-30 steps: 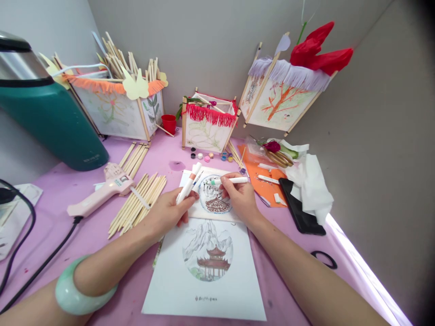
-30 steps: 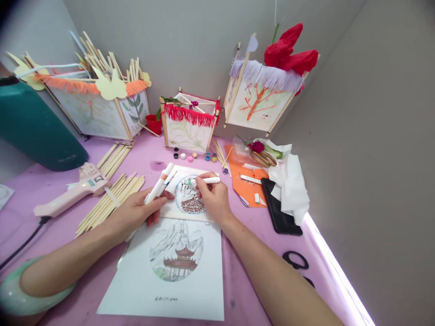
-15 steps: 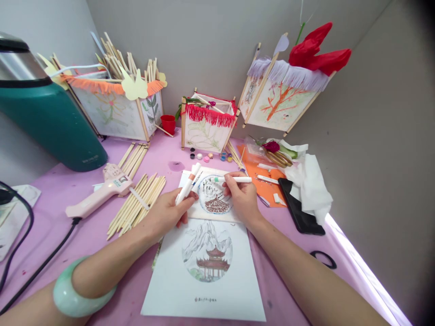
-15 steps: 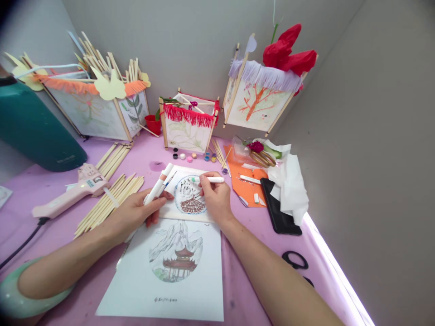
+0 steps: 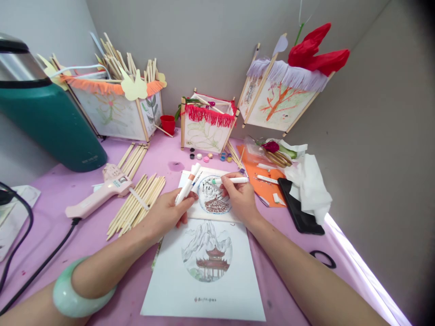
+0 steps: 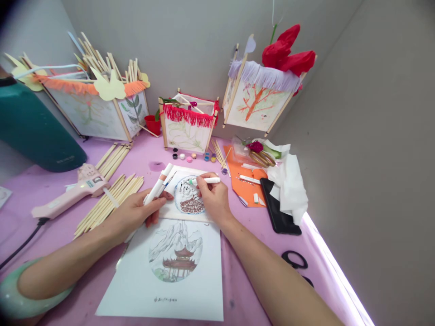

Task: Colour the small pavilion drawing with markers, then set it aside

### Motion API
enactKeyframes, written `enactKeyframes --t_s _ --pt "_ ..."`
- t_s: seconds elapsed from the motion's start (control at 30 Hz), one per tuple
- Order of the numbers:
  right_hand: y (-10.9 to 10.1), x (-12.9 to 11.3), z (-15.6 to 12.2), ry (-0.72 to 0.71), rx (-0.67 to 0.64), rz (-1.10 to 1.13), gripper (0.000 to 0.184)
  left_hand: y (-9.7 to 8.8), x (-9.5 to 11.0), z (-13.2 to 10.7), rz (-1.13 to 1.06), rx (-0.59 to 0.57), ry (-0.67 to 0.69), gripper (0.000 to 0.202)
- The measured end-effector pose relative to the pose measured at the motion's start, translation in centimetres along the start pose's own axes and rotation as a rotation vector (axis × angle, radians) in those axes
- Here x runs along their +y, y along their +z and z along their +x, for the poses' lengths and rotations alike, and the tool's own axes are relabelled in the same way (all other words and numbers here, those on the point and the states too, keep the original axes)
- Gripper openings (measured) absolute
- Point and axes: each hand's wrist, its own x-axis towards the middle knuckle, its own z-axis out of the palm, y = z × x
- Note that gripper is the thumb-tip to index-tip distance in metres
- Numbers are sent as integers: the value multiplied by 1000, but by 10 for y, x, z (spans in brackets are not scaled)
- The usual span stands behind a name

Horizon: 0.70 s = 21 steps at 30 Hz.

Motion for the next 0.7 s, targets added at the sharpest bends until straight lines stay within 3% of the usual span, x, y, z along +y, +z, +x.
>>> enactKeyframes --t_s 0.7 --pt "1 -1 -1 -3 4 -3 22 0 -1 0 -17 -8 18 35"
